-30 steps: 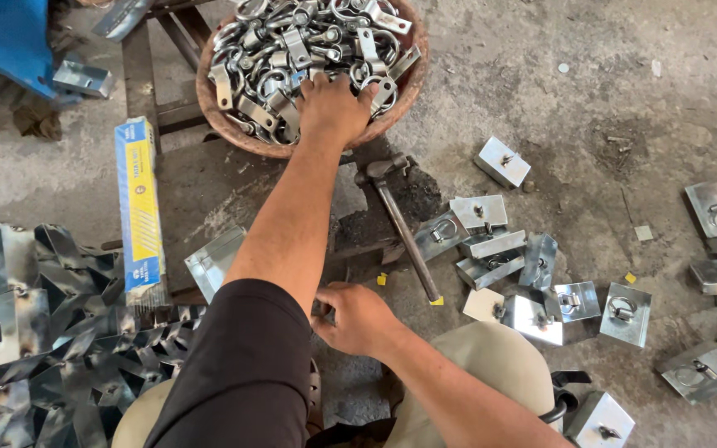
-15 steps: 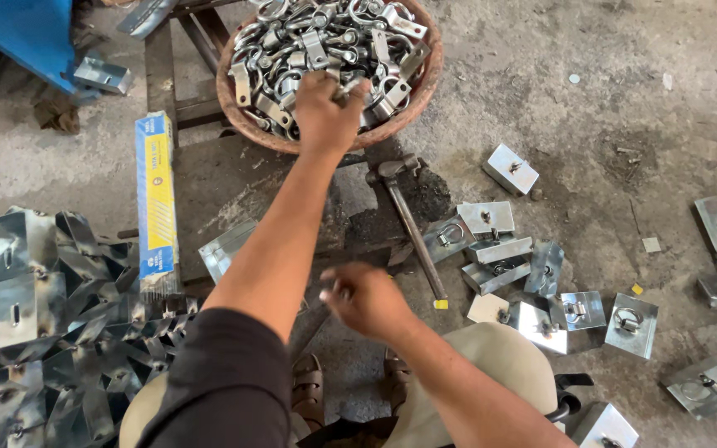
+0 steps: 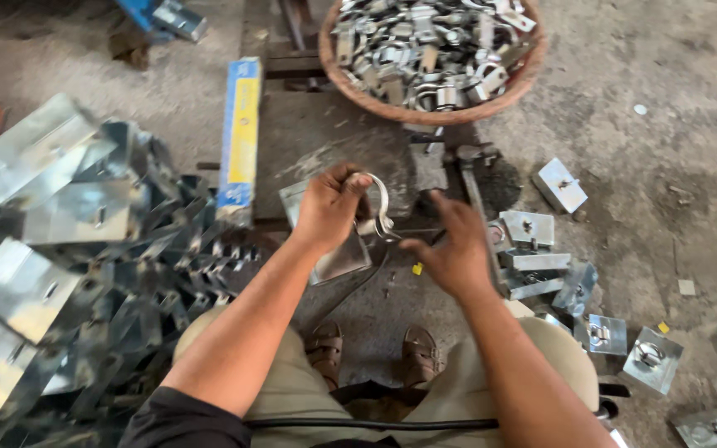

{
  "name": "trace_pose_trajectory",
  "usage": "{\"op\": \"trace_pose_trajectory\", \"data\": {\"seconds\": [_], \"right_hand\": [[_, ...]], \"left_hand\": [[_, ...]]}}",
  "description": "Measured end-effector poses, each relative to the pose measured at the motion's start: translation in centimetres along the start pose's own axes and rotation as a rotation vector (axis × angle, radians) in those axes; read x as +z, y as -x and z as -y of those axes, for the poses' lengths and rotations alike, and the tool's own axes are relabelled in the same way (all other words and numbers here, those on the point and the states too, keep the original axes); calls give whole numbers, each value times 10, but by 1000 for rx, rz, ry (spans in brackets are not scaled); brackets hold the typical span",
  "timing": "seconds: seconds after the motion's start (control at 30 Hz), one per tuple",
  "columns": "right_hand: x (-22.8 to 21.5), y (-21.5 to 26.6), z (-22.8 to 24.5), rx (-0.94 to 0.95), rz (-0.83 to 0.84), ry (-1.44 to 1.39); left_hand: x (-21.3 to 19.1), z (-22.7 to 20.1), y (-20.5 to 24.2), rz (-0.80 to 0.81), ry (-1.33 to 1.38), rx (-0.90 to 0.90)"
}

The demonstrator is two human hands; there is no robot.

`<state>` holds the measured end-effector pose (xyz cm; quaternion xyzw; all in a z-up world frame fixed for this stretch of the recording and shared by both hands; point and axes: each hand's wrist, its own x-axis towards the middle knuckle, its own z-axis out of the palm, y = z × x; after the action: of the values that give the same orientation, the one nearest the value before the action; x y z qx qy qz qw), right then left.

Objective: The person welds small metal plates with eye bolts using a handheld welding torch. They pick up plates and bolts, position them on a work surface, weld them together, and place the finished pieces aside.

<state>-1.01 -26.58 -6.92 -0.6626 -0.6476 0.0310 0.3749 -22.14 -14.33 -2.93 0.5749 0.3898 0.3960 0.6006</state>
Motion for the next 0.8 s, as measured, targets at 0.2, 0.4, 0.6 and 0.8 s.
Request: {"op": "trace_pose_trajectory", "data": {"seconds": [0.2,0.4,0.6,0.8], "right_hand": [[18,10,-87,390,30,211],[27,22,-103,588,53,139],[-4,22,-34,646,78,68],[-49,5,59,336,-1,27]], "left_hand": [[-65,6,-1,-341,-490,174],[-61,15,-5,-244,-545,65],[-60,27,-2,-278,-481,211],[-67,23,1,-293,-461,317]]}}
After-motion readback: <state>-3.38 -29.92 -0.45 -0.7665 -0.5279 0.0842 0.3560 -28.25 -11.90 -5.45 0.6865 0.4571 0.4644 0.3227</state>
